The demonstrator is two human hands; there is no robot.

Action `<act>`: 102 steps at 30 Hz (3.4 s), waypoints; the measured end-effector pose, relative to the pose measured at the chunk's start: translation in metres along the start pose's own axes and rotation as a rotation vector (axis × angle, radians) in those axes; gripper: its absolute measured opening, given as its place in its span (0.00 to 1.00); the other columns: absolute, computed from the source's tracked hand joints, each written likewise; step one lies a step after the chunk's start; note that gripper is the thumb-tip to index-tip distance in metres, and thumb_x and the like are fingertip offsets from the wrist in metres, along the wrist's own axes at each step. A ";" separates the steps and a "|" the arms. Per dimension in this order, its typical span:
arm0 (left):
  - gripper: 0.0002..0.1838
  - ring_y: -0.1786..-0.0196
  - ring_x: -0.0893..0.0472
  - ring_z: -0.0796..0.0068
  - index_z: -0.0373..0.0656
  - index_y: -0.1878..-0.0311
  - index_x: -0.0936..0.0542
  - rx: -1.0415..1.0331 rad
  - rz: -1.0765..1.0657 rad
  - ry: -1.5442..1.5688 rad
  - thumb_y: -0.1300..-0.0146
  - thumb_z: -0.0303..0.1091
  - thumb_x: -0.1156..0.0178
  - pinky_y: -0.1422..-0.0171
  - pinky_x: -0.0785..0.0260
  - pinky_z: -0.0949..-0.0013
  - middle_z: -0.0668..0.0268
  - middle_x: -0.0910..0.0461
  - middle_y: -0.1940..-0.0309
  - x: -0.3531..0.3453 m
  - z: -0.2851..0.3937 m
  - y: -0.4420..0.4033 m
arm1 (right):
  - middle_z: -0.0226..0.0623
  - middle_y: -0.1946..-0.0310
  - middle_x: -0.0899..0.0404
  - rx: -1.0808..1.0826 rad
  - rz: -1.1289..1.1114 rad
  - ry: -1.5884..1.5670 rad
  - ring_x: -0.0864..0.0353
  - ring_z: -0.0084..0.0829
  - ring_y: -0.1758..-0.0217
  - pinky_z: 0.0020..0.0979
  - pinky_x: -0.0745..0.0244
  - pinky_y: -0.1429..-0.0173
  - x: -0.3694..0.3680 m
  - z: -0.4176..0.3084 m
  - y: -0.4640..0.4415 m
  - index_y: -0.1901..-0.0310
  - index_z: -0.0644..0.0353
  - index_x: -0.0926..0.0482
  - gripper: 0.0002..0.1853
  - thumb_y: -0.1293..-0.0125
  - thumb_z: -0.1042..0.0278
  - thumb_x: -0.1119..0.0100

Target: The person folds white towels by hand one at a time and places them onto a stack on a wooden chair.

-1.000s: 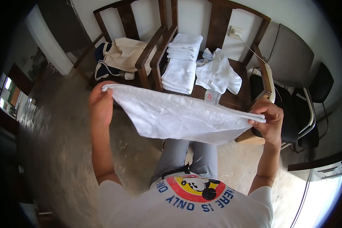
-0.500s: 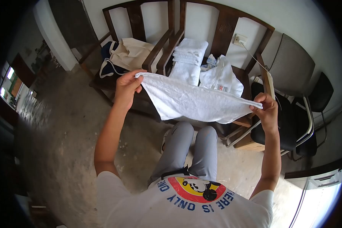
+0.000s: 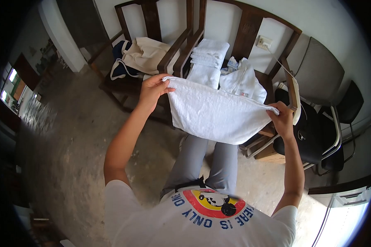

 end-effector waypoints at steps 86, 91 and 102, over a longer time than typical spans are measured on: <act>0.30 0.42 0.29 0.67 0.43 0.37 0.30 0.450 0.306 -0.799 0.45 0.25 0.37 0.40 0.37 0.68 0.58 0.31 0.40 0.023 -0.179 0.187 | 0.46 0.48 0.27 -0.349 0.152 0.348 0.26 0.40 0.48 0.34 0.29 0.45 -0.122 0.074 0.172 0.43 0.62 0.31 0.23 0.42 0.76 0.40; 0.30 0.32 0.38 0.53 0.45 0.36 0.31 -0.130 -0.003 -1.237 0.43 0.35 0.38 0.32 0.48 0.46 0.54 0.37 0.34 -0.078 -0.131 0.158 | 0.43 0.30 0.44 -0.178 -0.129 0.518 0.50 0.45 0.25 0.52 0.58 0.26 -0.166 0.001 0.140 0.32 0.56 0.39 0.36 0.43 0.69 0.37; 0.33 0.25 0.51 0.51 0.58 0.31 0.35 -0.036 -0.243 -1.474 0.40 0.51 0.43 0.31 0.55 0.33 0.57 0.49 0.27 -0.079 -0.179 0.174 | 0.31 0.27 0.48 -0.260 -0.355 0.666 0.58 0.42 0.22 0.53 0.68 0.24 -0.193 0.036 0.173 0.30 0.38 0.40 0.35 0.40 0.53 0.42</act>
Point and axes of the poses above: each hand's wrist, its own y-axis away from the middle knuckle, its own x-axis out of the back of the hand, z = x × y, the point moved 2 cm from there along -y, towards the middle knuckle
